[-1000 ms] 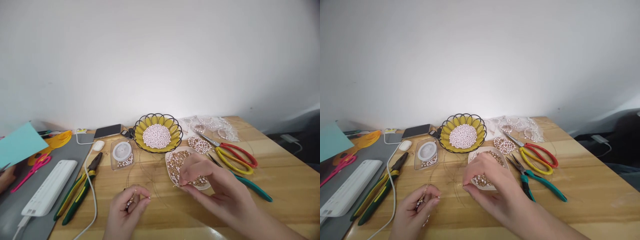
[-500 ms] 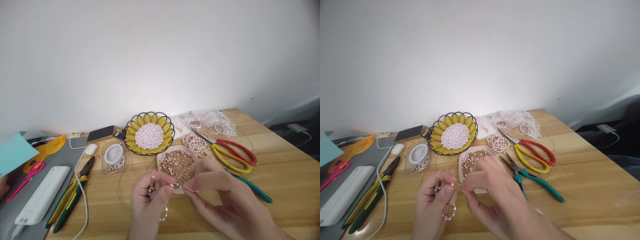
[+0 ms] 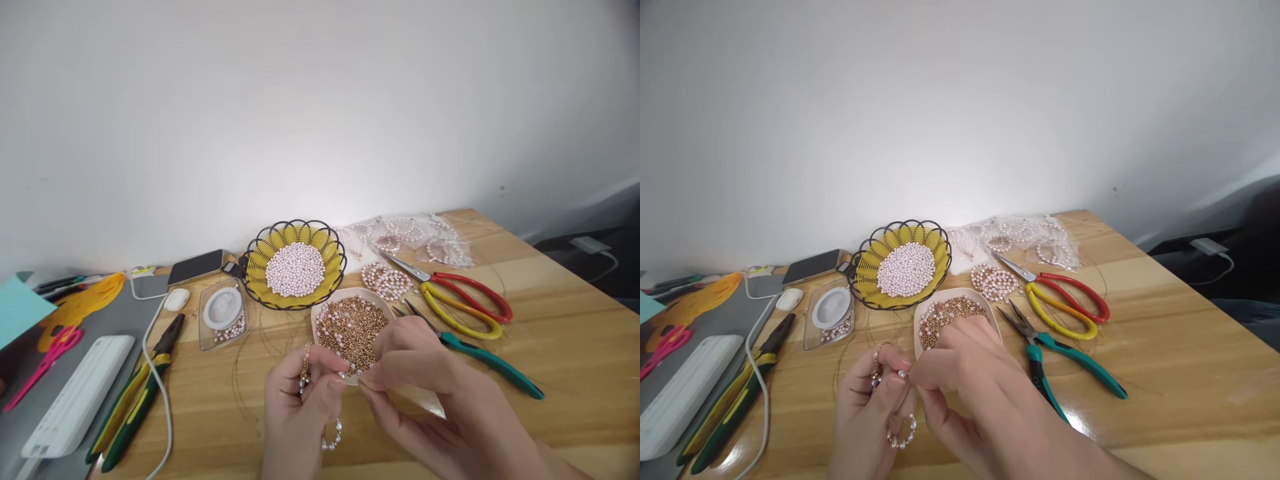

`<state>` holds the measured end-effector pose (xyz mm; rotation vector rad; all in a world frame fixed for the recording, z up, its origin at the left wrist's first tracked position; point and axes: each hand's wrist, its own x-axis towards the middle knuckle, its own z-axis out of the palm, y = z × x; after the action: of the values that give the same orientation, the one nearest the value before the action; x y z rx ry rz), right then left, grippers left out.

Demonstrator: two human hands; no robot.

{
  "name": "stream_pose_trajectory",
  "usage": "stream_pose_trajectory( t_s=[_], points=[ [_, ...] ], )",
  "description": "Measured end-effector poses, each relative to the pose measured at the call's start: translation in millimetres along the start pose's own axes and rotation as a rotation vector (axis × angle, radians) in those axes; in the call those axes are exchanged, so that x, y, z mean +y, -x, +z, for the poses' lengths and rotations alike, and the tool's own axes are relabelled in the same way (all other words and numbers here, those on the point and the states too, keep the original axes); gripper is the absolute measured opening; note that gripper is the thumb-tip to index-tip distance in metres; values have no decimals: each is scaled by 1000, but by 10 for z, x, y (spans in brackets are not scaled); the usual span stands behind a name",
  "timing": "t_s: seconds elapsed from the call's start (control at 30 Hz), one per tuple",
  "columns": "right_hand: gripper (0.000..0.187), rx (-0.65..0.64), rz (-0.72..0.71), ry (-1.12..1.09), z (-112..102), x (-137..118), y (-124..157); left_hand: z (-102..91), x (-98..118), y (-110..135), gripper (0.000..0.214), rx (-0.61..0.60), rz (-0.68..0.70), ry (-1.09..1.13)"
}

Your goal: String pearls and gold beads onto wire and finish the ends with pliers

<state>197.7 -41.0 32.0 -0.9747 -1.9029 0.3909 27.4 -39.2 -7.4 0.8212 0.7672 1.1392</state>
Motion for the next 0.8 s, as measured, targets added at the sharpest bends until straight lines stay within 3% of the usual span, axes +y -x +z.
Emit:
stream_pose_trajectory(
  t_s=[0.2, 0.43, 0.63, 0.8],
  points=[
    [30, -73, 34, 32, 3, 61, 97, -12, 11, -9, 39, 80, 18, -167],
    [28, -161, 45, 110, 13, 84, 122, 107, 105, 60, 45, 323, 128, -545],
    [32, -59, 12, -82, -6, 34, 30, 49, 133, 46, 37, 270, 110, -574],
    [33, -78, 111, -252, -25, 54, 36, -85, 109, 16, 41, 130, 72, -543]
  ],
)
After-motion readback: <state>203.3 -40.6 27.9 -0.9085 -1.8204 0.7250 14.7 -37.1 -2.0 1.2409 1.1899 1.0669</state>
